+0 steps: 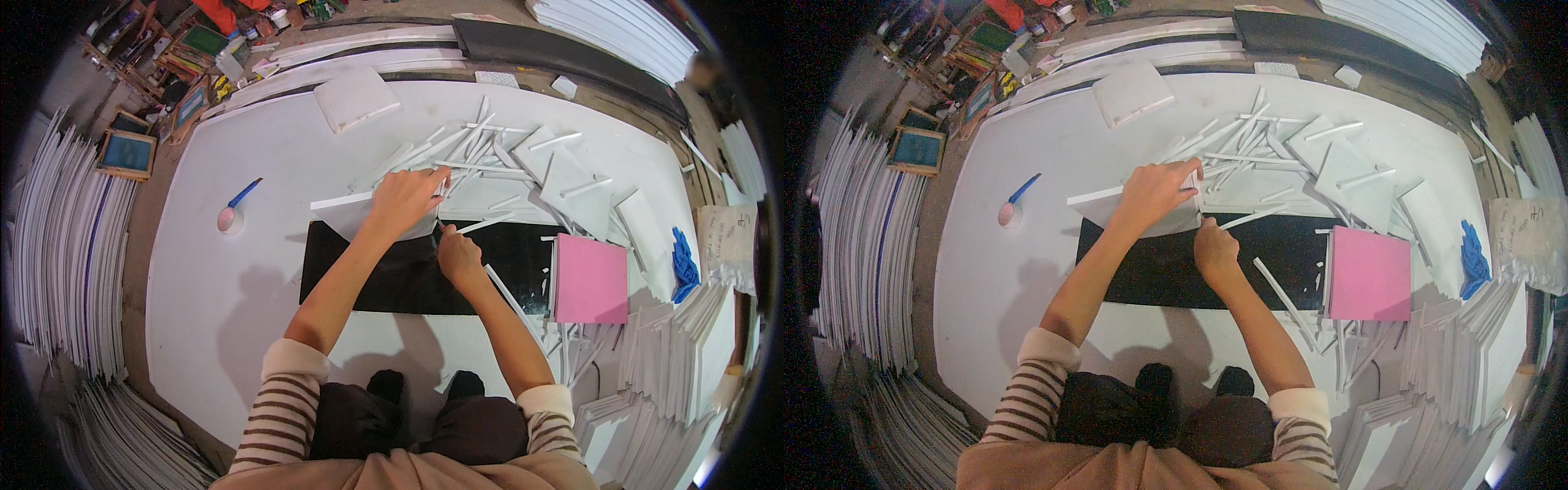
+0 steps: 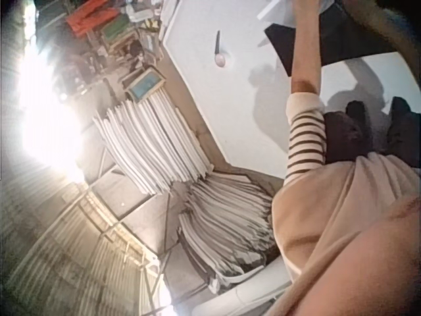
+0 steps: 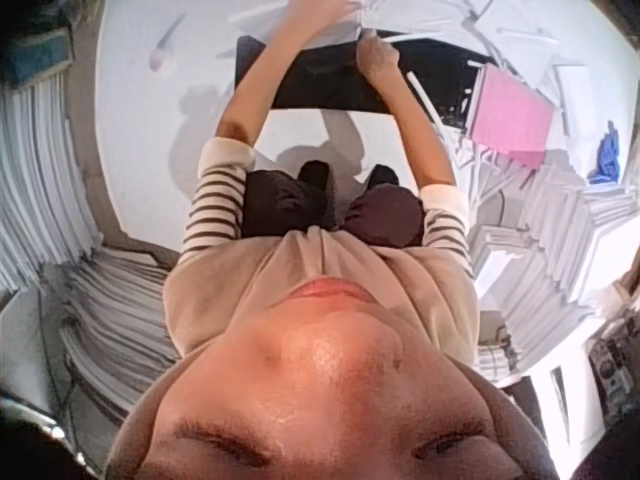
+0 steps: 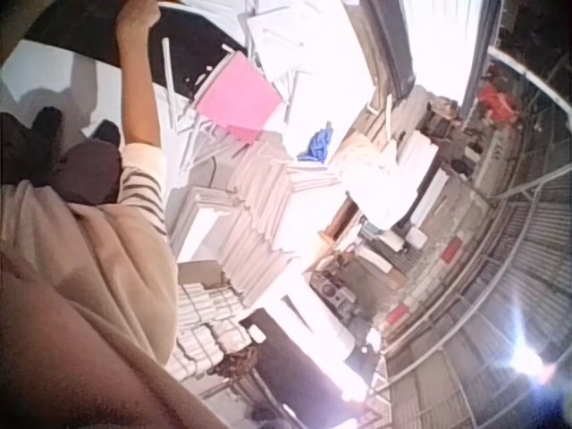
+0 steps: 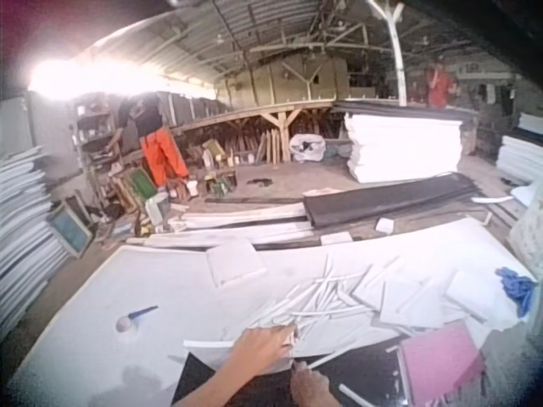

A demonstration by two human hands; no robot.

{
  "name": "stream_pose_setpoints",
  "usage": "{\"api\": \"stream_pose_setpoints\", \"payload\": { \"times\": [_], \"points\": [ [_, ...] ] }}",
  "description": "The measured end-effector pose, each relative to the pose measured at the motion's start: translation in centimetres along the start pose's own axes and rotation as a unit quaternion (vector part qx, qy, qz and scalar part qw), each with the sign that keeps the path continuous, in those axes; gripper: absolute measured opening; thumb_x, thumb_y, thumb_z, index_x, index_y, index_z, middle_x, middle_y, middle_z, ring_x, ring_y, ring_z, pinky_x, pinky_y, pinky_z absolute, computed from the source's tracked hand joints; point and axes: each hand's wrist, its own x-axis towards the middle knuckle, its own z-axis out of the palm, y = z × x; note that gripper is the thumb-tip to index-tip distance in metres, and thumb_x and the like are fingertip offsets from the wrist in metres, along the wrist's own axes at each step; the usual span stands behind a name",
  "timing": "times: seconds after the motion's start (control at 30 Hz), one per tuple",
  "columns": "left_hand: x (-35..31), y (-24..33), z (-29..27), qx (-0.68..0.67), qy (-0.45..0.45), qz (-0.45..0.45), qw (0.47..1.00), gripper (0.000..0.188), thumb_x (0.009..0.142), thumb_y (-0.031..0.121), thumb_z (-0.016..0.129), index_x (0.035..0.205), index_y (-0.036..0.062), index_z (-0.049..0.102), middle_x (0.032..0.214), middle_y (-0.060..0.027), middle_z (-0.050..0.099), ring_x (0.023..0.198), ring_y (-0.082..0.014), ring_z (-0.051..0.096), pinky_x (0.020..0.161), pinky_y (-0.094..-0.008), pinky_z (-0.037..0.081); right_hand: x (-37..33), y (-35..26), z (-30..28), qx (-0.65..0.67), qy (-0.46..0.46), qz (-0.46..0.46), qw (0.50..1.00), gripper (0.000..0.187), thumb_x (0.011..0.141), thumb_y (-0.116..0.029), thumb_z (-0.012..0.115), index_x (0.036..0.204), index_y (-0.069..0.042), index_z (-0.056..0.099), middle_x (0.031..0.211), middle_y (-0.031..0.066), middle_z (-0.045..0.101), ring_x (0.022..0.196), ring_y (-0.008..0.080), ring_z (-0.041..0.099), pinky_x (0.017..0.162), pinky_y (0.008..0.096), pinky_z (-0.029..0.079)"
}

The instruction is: The person trims the edges of white foam boards using a utility knife on a large workbench. They repeatedly pick up boards, align them, cut along the edges, and stack the trimmed pieces. The workspace contains stacks of foam boards and trimmings.

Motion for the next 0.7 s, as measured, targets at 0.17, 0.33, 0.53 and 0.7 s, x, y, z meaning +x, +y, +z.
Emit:
{"api": "stream_pose_setpoints", "payload": {
  "times": [0.17,0.33,0.53,0.7],
  "points": [
    [0.1,0.1,0.1,0.006,-0.012,-0.021,1.0,0.026,0.074,0.028,0.063,0.093,0.0176,0.05,0.074,-0.0082,0.063,0.067,-0.0278,0.061,0.056,-0.0382,0.046,-1.7,0.1,-1.4,0.004,-0.02,0.011,1.0,0.022,0.091,-0.021,0.034,0.09,-0.004,0.048,0.078,0.0173,0.063,0.074,0.0305,0.064,0.062,0.0387,0.052],
    [0.3,0.3,-0.1,-0.007,-0.026,-0.038,0.999,0.023,0.075,0.029,0.061,0.093,0.0179,0.051,0.074,-0.0077,0.063,0.066,-0.0281,0.06,0.057,-0.039,0.046,-1.3,0.2,-0.2,0.026,-0.034,0.024,0.999,0.019,0.09,-0.019,0.035,0.091,-0.003,0.045,0.076,0.0181,0.063,0.073,0.0309,0.064,0.061,0.0387,0.052],
    [0.0,0.1,0.4,-0.015,-0.013,-0.026,0.999,0.024,0.075,0.029,0.06,0.093,0.0181,0.05,0.072,-0.0067,0.062,0.065,-0.028,0.06,0.056,-0.0386,0.046,1.5,0.8,4.4,0.026,-0.012,-0.003,1.0,0.015,0.09,-0.017,0.037,0.09,-0.004,0.043,0.075,0.0171,0.063,0.071,0.0312,0.064,0.059,0.0388,0.052],
    [-0.1,0.3,0.7,-0.005,0.018,-0.015,1.0,0.023,0.075,0.026,0.061,0.093,0.0178,0.05,0.073,-0.0055,0.062,0.063,-0.0274,0.06,0.054,-0.0385,0.046,2.8,1.3,6.3,0.034,-0.021,0.008,0.999,0.015,0.09,-0.018,0.038,0.089,-0.004,0.044,0.077,0.0173,0.063,0.074,0.0302,0.064,0.06,0.0384,0.052]
  ]
}}
